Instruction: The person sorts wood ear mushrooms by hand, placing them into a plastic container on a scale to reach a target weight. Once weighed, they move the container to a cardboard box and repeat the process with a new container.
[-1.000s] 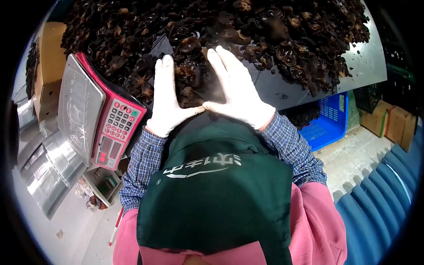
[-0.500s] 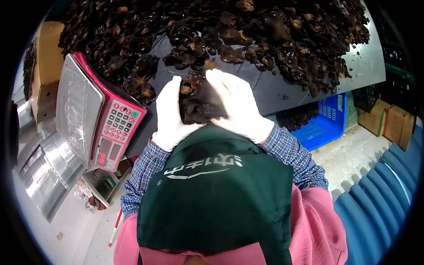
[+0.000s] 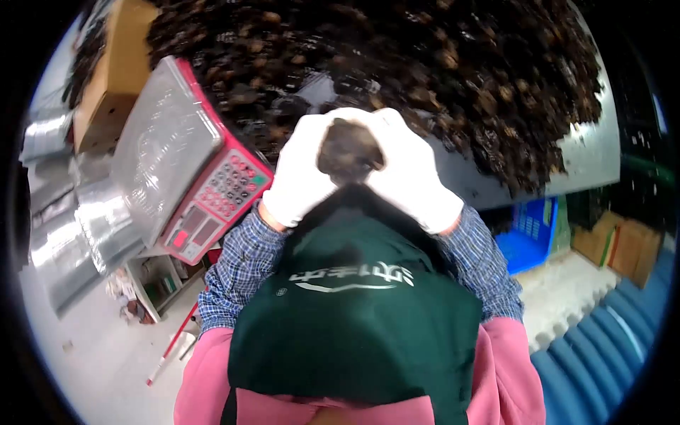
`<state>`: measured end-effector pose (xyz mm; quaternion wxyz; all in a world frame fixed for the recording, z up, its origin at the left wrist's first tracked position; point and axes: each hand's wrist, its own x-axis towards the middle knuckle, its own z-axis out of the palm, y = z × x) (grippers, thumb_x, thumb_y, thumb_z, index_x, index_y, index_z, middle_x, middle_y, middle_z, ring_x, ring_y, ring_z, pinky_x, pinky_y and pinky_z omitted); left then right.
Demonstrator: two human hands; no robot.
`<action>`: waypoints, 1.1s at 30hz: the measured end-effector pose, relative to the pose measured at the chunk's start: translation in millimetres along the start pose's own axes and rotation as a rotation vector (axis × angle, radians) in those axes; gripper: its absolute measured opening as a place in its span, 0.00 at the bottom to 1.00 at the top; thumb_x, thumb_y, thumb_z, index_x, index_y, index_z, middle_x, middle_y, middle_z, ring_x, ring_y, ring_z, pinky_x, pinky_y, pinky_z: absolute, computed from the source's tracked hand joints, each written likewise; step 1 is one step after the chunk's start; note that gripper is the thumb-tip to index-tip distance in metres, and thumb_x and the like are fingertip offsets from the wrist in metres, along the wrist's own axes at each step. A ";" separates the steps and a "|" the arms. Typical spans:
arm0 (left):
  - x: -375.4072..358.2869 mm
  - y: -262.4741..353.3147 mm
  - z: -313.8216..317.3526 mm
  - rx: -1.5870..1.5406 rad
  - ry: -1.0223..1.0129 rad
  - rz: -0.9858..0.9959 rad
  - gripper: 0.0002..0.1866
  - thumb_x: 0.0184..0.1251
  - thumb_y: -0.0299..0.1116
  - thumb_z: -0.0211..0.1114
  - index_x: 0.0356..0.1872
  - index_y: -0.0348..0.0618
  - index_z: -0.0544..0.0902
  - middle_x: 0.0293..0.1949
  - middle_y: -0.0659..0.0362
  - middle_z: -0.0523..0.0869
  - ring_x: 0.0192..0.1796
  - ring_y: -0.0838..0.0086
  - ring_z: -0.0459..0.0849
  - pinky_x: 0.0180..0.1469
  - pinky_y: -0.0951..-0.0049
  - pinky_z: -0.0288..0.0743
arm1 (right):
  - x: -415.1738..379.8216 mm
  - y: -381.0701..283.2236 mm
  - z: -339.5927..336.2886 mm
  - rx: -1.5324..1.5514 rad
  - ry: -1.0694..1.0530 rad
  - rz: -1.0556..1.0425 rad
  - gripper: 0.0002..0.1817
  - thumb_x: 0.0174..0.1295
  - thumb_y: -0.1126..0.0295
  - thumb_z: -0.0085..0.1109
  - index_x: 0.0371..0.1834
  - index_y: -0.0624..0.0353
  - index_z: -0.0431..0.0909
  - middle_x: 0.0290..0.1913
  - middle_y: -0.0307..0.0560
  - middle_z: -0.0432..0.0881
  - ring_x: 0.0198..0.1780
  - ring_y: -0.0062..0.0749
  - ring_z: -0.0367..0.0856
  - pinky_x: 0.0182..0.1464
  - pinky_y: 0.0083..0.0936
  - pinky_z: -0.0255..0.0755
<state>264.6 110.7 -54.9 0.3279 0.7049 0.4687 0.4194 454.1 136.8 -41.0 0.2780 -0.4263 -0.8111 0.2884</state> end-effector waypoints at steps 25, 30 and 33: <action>-97.1 -8.5 -237.5 0.710 0.488 -0.298 0.54 0.44 0.53 0.88 0.74 0.43 0.74 0.67 0.50 0.79 0.69 0.56 0.78 0.71 0.57 0.73 | 240.0 -121.8 114.0 -0.080 -0.440 -0.783 0.36 0.56 0.69 0.69 0.73 0.56 0.72 0.64 0.54 0.78 0.63 0.48 0.79 0.65 0.39 0.76; -97.3 5.7 -231.7 1.016 0.435 -0.378 0.58 0.41 0.62 0.86 0.75 0.45 0.74 0.71 0.48 0.77 0.73 0.48 0.73 0.77 0.47 0.61 | 248.9 -121.2 101.4 0.226 -0.512 -0.681 0.29 0.64 0.74 0.58 0.71 0.56 0.74 0.69 0.50 0.78 0.65 0.42 0.79 0.66 0.36 0.76; -86.1 -1.6 -219.1 0.956 0.518 -0.332 0.61 0.44 0.68 0.82 0.78 0.46 0.69 0.72 0.47 0.76 0.77 0.46 0.68 0.80 0.41 0.52 | 244.3 -121.5 105.9 0.395 -0.469 -0.457 0.24 0.70 0.71 0.57 0.70 0.56 0.76 0.65 0.49 0.81 0.61 0.37 0.82 0.57 0.32 0.80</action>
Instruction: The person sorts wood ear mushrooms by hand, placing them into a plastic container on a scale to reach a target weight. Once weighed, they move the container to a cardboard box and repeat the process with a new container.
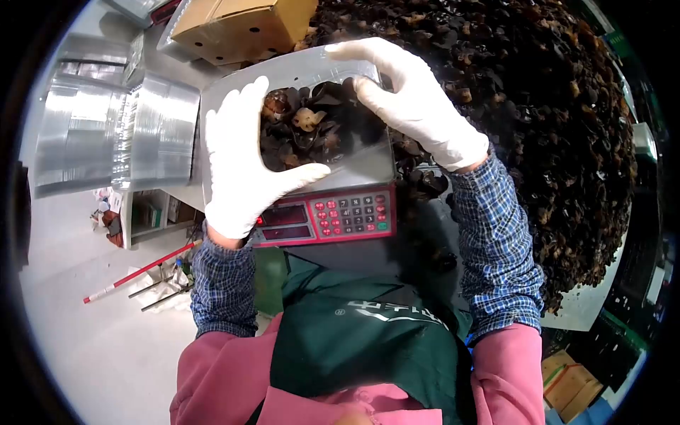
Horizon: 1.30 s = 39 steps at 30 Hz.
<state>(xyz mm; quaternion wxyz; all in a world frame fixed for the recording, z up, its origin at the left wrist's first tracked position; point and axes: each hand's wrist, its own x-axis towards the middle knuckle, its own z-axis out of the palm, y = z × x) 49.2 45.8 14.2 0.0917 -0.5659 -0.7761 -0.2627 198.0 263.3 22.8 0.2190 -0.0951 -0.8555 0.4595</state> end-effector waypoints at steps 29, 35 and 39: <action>-93.2 -78.3 -66.4 -0.562 0.297 -0.683 0.21 0.75 0.30 0.70 0.65 0.33 0.82 0.58 0.51 0.88 0.60 0.71 0.86 0.67 0.71 0.76 | -238.9 -16.4 -21.7 -0.220 0.327 0.530 0.23 0.78 0.66 0.58 0.73 0.62 0.75 0.72 0.51 0.79 0.73 0.40 0.77 0.77 0.37 0.67; -97.6 -74.9 -50.2 -0.459 0.228 -0.651 0.21 0.73 0.31 0.72 0.64 0.39 0.84 0.52 0.56 0.91 0.52 0.76 0.87 0.58 0.76 0.79 | -293.1 -22.2 -8.0 -0.243 0.241 0.643 0.23 0.77 0.69 0.58 0.73 0.62 0.75 0.70 0.54 0.81 0.71 0.39 0.79 0.74 0.35 0.71; -89.8 -65.3 -44.7 -0.389 0.155 -0.586 0.22 0.72 0.32 0.73 0.64 0.39 0.84 0.43 0.61 0.90 0.41 0.83 0.83 0.45 0.81 0.78 | -294.0 -49.6 3.3 -0.258 0.349 0.749 0.19 0.75 0.73 0.59 0.67 0.63 0.80 0.63 0.52 0.86 0.62 0.36 0.85 0.67 0.29 0.75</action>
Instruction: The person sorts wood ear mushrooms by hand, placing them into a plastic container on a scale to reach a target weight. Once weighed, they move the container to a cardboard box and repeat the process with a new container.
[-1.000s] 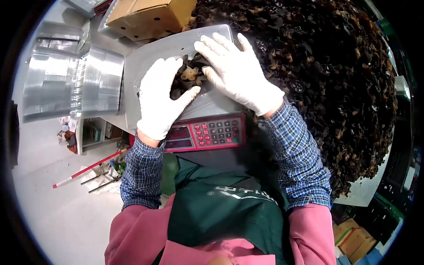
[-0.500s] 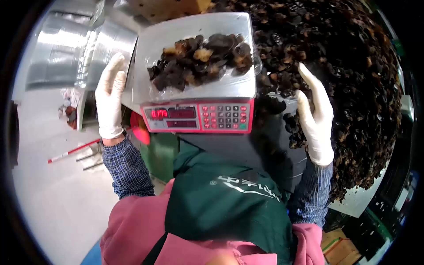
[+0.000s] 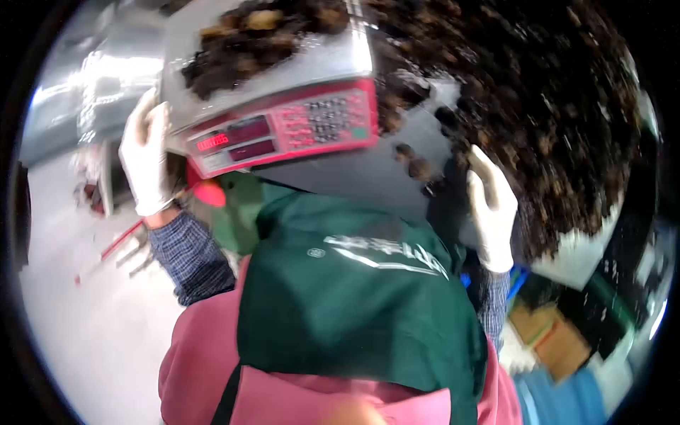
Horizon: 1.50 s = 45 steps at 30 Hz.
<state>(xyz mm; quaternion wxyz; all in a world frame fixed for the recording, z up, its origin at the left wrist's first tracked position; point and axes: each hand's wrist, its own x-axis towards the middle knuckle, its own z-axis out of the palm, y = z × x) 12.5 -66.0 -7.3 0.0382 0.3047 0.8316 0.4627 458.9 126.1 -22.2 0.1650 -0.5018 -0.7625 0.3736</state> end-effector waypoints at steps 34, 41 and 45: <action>-8.8 -6.5 13.2 -0.107 -0.024 -0.120 0.25 0.70 0.25 0.72 0.68 0.39 0.82 0.31 0.66 0.82 0.29 0.88 0.72 0.35 0.83 0.71 | 28.8 -15.3 56.4 -0.037 -0.096 -0.329 0.14 0.56 0.88 0.68 0.43 0.59 0.83 0.45 0.46 0.80 0.44 0.35 0.83 0.46 0.27 0.79; -14.0 4.7 7.4 -0.101 0.025 -0.061 0.26 0.70 0.24 0.71 0.69 0.39 0.81 0.32 0.67 0.82 0.28 0.89 0.70 0.33 0.84 0.68 | 111.9 -213.0 104.2 -0.055 -0.028 -1.094 0.22 0.58 0.76 0.68 0.58 0.51 0.83 0.47 0.48 0.82 0.46 0.42 0.85 0.43 0.31 0.83; -21.7 8.8 -1.6 -0.141 0.043 -0.173 0.27 0.70 0.25 0.71 0.70 0.40 0.80 0.32 0.67 0.82 0.28 0.90 0.69 0.32 0.86 0.66 | 148.0 -244.9 172.0 -0.485 0.022 -1.249 0.19 0.60 0.67 0.69 0.55 0.53 0.81 0.40 0.45 0.79 0.42 0.37 0.84 0.40 0.31 0.80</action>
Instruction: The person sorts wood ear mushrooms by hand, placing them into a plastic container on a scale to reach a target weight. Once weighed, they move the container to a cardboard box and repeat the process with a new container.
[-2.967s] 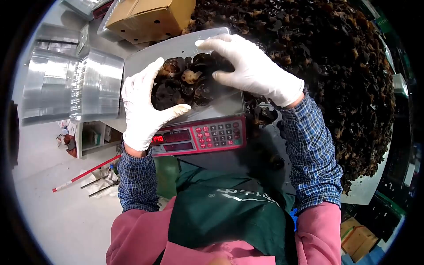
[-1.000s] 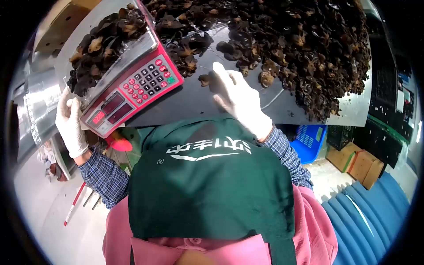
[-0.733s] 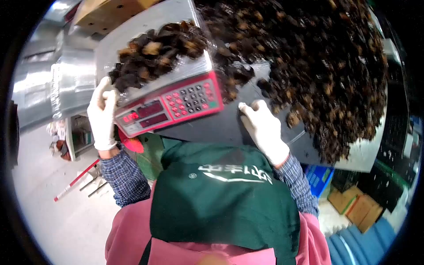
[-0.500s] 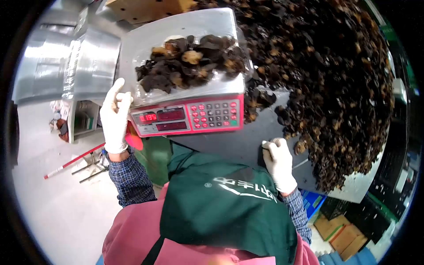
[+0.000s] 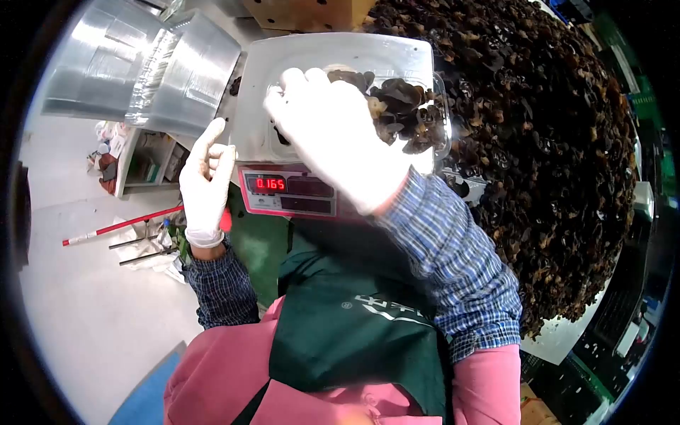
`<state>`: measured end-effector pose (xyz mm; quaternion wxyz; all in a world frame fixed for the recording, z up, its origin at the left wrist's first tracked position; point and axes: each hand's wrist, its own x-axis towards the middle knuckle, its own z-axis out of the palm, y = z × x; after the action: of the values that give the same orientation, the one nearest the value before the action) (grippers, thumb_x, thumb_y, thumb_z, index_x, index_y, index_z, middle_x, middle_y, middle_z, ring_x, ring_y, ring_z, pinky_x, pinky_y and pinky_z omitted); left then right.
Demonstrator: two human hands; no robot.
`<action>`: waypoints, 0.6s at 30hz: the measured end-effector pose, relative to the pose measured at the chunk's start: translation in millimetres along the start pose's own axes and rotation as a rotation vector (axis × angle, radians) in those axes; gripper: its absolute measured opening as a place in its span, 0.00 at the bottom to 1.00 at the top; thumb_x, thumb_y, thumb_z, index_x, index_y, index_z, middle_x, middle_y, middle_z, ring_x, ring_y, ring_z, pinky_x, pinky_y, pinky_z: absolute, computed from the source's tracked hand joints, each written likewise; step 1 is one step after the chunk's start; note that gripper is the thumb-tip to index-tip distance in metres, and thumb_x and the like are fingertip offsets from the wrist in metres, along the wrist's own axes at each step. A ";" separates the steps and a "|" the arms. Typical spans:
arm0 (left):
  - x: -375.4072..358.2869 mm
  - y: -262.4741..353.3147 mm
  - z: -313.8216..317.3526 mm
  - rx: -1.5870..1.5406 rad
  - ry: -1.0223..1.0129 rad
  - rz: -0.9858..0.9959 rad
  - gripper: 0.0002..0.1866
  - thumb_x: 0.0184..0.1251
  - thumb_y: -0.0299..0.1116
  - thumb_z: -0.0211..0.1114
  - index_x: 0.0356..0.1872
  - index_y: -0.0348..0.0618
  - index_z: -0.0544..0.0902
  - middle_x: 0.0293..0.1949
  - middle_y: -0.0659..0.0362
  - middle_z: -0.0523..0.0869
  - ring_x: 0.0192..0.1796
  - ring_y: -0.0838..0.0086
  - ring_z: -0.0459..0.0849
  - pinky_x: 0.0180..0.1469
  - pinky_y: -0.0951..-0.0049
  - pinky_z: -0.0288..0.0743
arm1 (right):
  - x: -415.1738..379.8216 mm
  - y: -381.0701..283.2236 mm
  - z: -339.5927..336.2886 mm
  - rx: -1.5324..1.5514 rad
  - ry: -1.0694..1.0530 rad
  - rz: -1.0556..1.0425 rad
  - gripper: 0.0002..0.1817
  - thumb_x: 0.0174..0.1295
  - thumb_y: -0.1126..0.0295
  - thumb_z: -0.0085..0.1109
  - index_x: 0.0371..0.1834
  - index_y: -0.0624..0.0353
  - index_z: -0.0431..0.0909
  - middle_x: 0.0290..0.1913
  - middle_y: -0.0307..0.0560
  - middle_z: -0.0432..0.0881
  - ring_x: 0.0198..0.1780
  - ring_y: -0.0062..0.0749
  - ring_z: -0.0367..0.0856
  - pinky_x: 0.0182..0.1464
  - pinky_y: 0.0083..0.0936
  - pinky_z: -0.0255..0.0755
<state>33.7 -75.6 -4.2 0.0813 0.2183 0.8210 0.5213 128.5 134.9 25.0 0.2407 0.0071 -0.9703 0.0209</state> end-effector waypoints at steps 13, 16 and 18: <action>9.1 -2.2 -4.6 -0.004 0.011 0.016 0.27 0.71 0.24 0.70 0.71 0.36 0.79 0.34 0.68 0.81 0.29 0.91 0.70 0.33 0.88 0.67 | -68.3 80.1 -74.9 0.314 0.173 0.508 0.13 0.75 0.65 0.64 0.58 0.55 0.87 0.52 0.44 0.89 0.46 0.23 0.88 0.46 0.19 0.82; 10.6 -10.8 -4.3 0.020 0.015 0.059 0.25 0.70 0.26 0.72 0.68 0.40 0.82 0.32 0.66 0.83 0.29 0.89 0.72 0.35 0.84 0.72 | -116.5 99.6 -73.7 0.422 0.173 0.737 0.15 0.77 0.64 0.62 0.61 0.57 0.86 0.55 0.40 0.90 0.45 0.17 0.85 0.48 0.14 0.79; 10.3 -11.3 -2.5 0.036 0.012 0.057 0.24 0.70 0.28 0.73 0.67 0.41 0.83 0.32 0.65 0.83 0.29 0.89 0.73 0.35 0.84 0.72 | -136.0 97.9 -75.4 0.494 0.109 0.932 0.15 0.79 0.65 0.60 0.62 0.57 0.86 0.52 0.37 0.90 0.43 0.14 0.83 0.44 0.13 0.76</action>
<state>20.5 -77.2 -12.2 0.0578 0.2398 0.8240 0.5100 281.6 236.6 24.4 0.2473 -0.3697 -0.8227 0.3541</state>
